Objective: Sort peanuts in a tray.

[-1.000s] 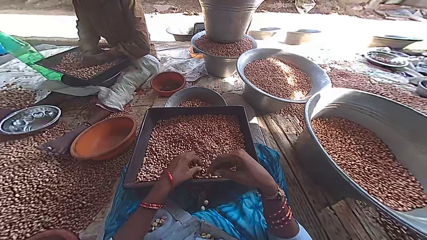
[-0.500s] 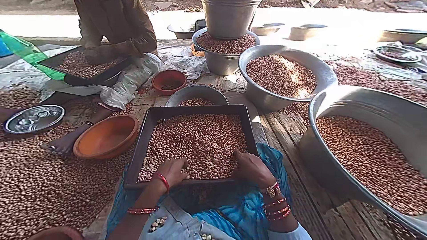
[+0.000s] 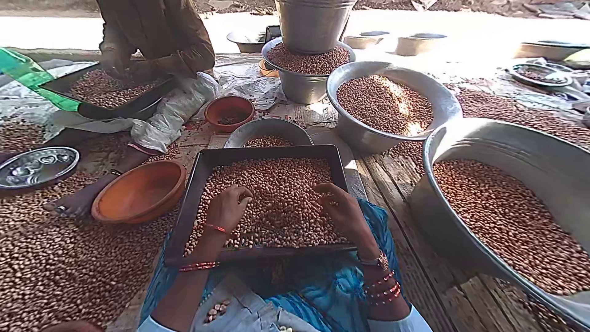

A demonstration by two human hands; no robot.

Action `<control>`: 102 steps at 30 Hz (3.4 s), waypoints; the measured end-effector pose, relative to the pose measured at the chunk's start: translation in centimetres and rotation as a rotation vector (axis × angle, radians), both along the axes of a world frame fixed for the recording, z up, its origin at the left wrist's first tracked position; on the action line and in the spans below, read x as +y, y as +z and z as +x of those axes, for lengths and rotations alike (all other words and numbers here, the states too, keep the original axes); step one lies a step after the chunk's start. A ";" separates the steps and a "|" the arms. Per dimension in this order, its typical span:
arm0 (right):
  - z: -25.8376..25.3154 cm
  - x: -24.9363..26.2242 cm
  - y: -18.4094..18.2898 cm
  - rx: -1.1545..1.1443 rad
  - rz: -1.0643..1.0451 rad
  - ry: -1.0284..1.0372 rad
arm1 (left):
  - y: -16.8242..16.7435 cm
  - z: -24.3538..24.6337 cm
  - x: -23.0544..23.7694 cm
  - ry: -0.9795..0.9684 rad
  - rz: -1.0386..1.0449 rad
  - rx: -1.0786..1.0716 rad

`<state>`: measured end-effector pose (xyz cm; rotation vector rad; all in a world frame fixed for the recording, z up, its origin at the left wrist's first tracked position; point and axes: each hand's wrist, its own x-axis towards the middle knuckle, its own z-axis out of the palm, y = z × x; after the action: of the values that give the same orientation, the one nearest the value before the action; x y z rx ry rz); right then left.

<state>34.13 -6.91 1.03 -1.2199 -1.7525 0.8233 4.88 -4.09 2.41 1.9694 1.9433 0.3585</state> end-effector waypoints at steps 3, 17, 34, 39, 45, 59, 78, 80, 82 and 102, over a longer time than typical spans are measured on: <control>0.2 0.2 0.1 -0.032 -0.012 -0.028 | -0.7 -1.3 0.0 0.070 -0.152 0.191; -3.3 -1.7 1.3 -0.651 -0.076 0.029 | -1.5 0.0 -0.4 0.022 -0.223 0.296; -1.3 -1.0 -0.1 -0.295 -0.174 0.100 | -1.9 2.3 -2.7 -0.302 -0.186 -0.148; -2.8 -1.4 0.1 -0.297 -0.087 0.124 | -2.5 3.6 -2.1 -0.346 -0.290 0.030; -6.9 -1.9 -0.2 -0.716 -0.093 0.334 | -1.5 1.5 -2.0 -0.232 -0.202 -0.112; -4.5 -2.9 2.2 -0.294 -0.108 0.632 | -1.4 -2.4 -1.6 -0.784 -0.474 -0.759; -5.7 -0.5 0.7 -0.456 -0.396 0.262 | -0.5 5.4 -0.3 -0.271 -0.441 -0.059; -5.0 0.8 0.8 -0.260 -0.263 0.266 | -0.4 4.2 -0.3 -0.258 -0.413 -0.344; -3.7 2.1 1.4 -0.235 -0.158 0.153 | -0.5 2.7 0.0 -0.252 -0.323 -0.527; 1.2 2.3 1.8 0.508 -0.232 0.749 | -2.3 7.1 -0.8 -0.410 0.222 -0.006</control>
<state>35.32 -4.60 2.80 -0.3796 -1.6946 1.6404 11.95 -4.91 0.15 2.4368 1.4934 0.4815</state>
